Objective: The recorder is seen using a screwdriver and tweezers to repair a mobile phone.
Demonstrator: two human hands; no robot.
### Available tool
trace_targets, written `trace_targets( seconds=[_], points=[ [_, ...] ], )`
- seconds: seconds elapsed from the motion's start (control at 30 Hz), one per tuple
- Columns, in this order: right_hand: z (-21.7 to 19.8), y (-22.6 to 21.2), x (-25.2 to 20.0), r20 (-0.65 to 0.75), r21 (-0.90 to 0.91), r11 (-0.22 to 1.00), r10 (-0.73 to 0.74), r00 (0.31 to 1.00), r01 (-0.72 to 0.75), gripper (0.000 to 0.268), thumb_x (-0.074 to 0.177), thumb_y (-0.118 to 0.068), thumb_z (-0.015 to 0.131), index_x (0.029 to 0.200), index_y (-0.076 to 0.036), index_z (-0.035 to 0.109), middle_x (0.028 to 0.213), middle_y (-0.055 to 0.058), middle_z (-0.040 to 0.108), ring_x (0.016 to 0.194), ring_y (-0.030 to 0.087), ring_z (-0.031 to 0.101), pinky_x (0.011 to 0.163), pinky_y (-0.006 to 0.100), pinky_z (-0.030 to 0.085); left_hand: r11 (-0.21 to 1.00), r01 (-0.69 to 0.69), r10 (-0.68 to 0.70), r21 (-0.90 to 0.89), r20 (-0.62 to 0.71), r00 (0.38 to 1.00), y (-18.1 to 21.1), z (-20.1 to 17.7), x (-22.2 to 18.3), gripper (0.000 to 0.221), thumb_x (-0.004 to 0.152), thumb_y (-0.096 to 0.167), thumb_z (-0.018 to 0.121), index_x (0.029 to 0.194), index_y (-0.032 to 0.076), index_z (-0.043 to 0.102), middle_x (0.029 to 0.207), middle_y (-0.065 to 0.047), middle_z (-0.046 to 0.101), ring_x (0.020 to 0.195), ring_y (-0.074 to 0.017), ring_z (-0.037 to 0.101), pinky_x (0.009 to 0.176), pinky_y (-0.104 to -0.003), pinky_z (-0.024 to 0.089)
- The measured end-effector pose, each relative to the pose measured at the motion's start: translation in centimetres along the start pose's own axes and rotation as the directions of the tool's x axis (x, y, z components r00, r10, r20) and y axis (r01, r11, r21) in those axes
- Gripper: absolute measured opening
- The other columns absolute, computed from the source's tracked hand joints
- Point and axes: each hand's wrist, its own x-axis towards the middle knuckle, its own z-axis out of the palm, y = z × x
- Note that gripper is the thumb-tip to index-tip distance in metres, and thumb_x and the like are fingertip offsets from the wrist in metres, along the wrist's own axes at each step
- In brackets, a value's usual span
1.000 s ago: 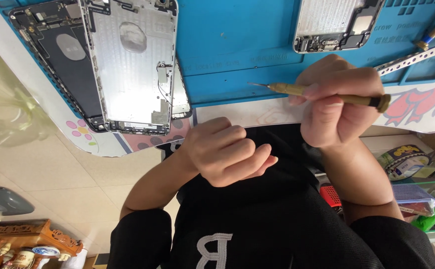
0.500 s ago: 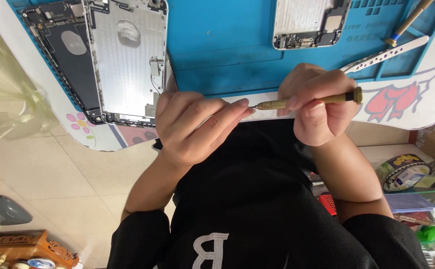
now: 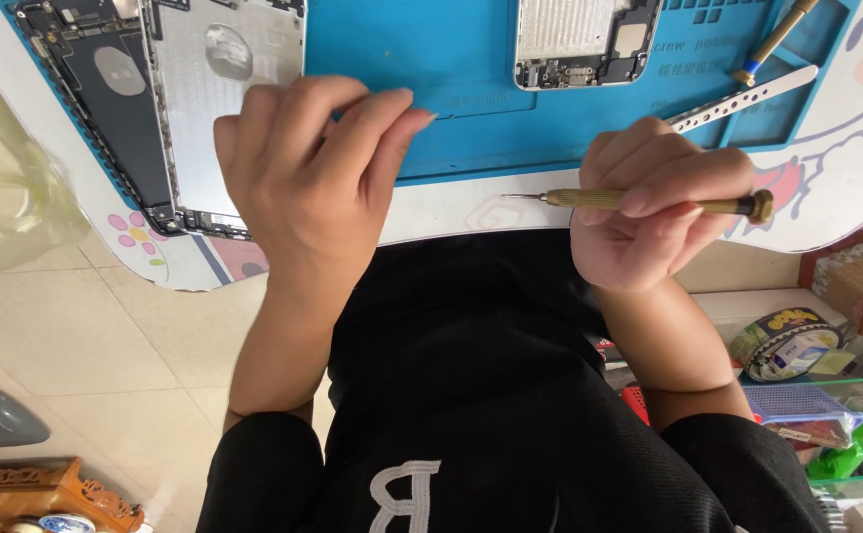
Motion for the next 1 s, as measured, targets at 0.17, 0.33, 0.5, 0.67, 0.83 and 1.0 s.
trace_targets(
  seconds=[0.17,0.33,0.5,0.67,0.83,1.0],
  points=[
    [0.8,-0.3,0.5,0.11,-0.043,0.997,0.062,0.992,-0.057,0.03,0.108,-0.033,0.054,0.095,-0.006,0.045,0.069,0.007,0.049,0.057,0.016,0.045,0.047,0.028,0.039,1.0,0.016,-0.016,-0.016,0.017,1.0,-0.3,1.1,-0.5,0.022,0.097,0.032,0.086,0.115,0.023,0.075,0.104,0.01,0.06,0.09,-0.0143,0.054,0.079,-0.036,0.033],
    [0.7,-0.1,0.4,0.173,-0.051,0.997,0.073,0.982,-0.065,0.031,0.108,-0.032,0.055,0.094,-0.005,0.048,0.069,0.006,0.051,0.054,0.015,0.048,0.048,0.028,0.041,0.999,0.031,-0.031,-0.009,0.002,1.0,-0.3,1.5,-0.4,0.022,0.101,0.029,0.084,0.12,0.025,0.075,0.106,0.011,0.06,0.09,-0.0137,0.054,0.078,-0.035,0.033],
    [0.7,0.0,0.2,0.189,-0.1,0.992,0.097,0.977,-0.079,0.033,0.109,-0.033,0.055,0.094,-0.005,0.049,0.067,0.005,0.052,0.054,0.016,0.049,0.05,0.028,0.042,0.999,0.036,-0.035,0.037,-0.036,0.999,-0.5,1.5,-0.2,0.022,0.1,0.028,0.084,0.121,0.025,0.075,0.106,0.011,0.062,0.093,-0.0151,0.053,0.077,-0.035,0.033],
    [0.7,-0.1,0.2,0.195,-0.13,0.987,0.114,0.974,-0.089,0.033,0.109,-0.034,0.055,0.095,-0.005,0.049,0.067,0.006,0.053,0.054,0.016,0.049,0.05,0.029,0.042,0.998,0.03,-0.028,0.049,-0.047,0.998,-0.7,1.7,-0.2,0.023,0.1,0.029,0.083,0.121,0.024,0.075,0.106,0.012,0.062,0.093,-0.0146,0.054,0.078,-0.036,0.032],
    [0.6,0.0,0.1,0.192,-0.135,0.987,0.108,0.975,-0.083,0.033,0.109,-0.034,0.055,0.095,-0.005,0.049,0.067,0.006,0.054,0.054,0.017,0.049,0.051,0.029,0.043,0.997,0.031,-0.028,0.064,-0.046,0.999,-0.6,1.6,-0.1,0.023,0.099,0.027,0.084,0.119,0.023,0.075,0.105,0.012,0.061,0.092,-0.0145,0.053,0.079,-0.038,0.032],
    [0.6,0.0,0.0,0.164,-0.144,0.985,0.115,0.98,-0.092,0.034,0.11,-0.035,0.055,0.096,-0.005,0.049,0.07,0.007,0.054,0.057,0.016,0.05,0.052,0.028,0.043,1.0,0.031,-0.031,-0.005,-0.011,0.999,-0.5,1.3,-0.1,0.025,0.101,0.017,0.083,0.123,0.02,0.074,0.109,0.009,0.059,0.09,-0.015,0.052,0.078,-0.033,0.04]
  ],
)
